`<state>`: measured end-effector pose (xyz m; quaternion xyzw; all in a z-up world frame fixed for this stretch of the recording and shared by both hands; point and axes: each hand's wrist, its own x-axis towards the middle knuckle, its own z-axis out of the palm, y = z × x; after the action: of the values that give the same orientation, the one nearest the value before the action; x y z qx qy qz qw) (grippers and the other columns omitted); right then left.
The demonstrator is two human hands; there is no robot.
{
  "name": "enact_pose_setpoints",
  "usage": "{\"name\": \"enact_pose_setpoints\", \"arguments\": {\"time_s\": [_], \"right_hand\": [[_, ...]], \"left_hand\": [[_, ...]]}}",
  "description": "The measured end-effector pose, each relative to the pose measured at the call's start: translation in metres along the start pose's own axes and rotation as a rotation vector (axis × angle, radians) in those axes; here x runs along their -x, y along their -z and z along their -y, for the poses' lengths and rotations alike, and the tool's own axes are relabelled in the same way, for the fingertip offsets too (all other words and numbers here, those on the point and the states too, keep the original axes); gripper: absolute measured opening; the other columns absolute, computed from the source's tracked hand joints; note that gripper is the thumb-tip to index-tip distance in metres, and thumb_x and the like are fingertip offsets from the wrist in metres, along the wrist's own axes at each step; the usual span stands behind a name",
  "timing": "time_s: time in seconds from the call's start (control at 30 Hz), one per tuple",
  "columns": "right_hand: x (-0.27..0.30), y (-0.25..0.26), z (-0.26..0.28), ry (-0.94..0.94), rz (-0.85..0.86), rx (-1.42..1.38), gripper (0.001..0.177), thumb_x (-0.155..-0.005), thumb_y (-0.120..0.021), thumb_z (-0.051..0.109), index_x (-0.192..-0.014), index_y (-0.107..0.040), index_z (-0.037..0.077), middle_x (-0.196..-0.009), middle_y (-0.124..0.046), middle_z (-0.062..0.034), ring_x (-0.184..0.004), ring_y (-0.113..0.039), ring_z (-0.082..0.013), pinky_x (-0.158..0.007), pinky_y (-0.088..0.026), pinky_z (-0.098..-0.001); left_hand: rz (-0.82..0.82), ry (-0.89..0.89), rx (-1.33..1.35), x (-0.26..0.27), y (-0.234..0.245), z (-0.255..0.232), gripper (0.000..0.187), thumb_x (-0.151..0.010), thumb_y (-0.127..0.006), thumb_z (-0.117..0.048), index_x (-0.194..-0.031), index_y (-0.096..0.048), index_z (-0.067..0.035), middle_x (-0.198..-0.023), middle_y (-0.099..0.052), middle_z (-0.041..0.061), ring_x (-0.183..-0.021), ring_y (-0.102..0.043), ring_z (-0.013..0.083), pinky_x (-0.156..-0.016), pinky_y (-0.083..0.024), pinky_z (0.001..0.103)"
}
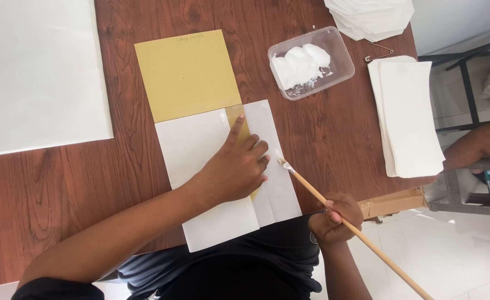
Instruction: Manually assembling a paper bag by applying glue with a brush and folding the paper into shape.
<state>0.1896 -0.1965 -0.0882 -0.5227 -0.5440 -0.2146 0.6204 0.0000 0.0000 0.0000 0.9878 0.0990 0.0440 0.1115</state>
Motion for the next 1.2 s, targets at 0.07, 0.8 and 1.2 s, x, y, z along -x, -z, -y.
{"name": "enact_pose_setpoints", "arguments": {"time_s": [0.07,0.8,1.2], "right_hand": [[-0.004,-0.003,0.004,0.003,0.015,0.022,0.042,-0.107,-0.044,0.030,-0.080,-0.053,0.000,-0.054,-0.054,-0.0075,-0.041,-0.053,-0.0156,-0.043,-0.043,-0.0244],[-0.018,-0.010,0.026,-0.037,0.035,0.270,0.046,-0.113,-0.036,0.032,-0.080,-0.048,0.001,-0.055,-0.048,-0.0099,-0.046,-0.050,-0.0233,-0.043,-0.034,-0.0309],[-0.016,-0.008,0.006,0.011,0.062,0.084,0.041,-0.107,-0.042,0.027,-0.078,-0.054,0.001,-0.053,-0.052,-0.0039,-0.039,-0.050,-0.0127,-0.044,-0.043,-0.0240]], "left_hand": [[0.001,0.002,-0.007,0.000,0.002,-0.001,0.031,-0.093,-0.070,-0.031,-0.115,-0.076,-0.010,-0.119,-0.071,0.018,-0.123,-0.064,0.0345,-0.119,-0.009,0.075],[-0.232,-0.068,-0.155,0.005,-0.020,0.005,0.029,-0.090,-0.073,-0.038,-0.098,-0.078,-0.010,-0.099,-0.067,0.005,-0.106,-0.064,0.0293,-0.119,-0.020,0.073],[-0.046,0.048,0.021,-0.002,-0.010,-0.006,0.035,-0.096,-0.067,-0.038,-0.108,-0.078,-0.007,-0.115,-0.072,0.020,-0.121,-0.065,0.0366,-0.117,-0.006,0.079]]}}
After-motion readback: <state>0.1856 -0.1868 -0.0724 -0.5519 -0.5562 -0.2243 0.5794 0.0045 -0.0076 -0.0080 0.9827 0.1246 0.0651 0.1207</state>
